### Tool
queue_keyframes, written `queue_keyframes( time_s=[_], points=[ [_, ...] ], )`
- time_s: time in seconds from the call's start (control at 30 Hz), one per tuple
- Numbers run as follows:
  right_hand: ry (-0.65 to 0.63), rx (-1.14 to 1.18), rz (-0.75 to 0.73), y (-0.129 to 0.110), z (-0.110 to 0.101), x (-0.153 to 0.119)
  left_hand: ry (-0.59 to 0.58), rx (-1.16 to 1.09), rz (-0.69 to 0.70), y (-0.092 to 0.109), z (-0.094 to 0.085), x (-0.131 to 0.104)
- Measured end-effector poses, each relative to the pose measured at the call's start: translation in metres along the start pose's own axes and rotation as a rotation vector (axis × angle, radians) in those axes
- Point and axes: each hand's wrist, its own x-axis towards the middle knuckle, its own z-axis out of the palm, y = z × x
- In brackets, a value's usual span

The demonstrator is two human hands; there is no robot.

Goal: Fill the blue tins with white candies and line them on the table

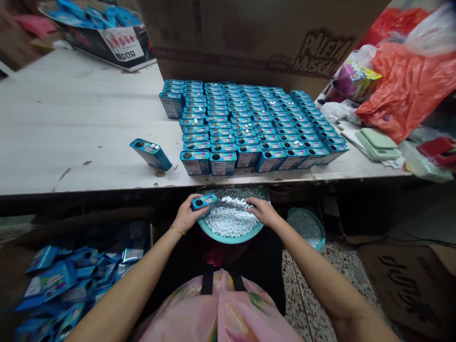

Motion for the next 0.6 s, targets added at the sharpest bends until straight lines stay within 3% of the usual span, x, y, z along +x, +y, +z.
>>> queue_keyframes(
  time_s=[0.23, 0.4, 0.6],
  points=[
    [-0.095, -0.256, -0.156, -0.049, -0.047, 0.006, -0.114, 0.319, 0.186, 0.004, 0.023, 0.004],
    [-0.151, -0.483, -0.186, -0.078, -0.060, 0.011, -0.122, 0.380, 0.223, 0.001, 0.027, 0.005],
    [-0.161, -0.592, -0.218, -0.089, -0.065, 0.010, -0.091, 0.378, 0.206, 0.001, 0.027, 0.007]
  ],
)
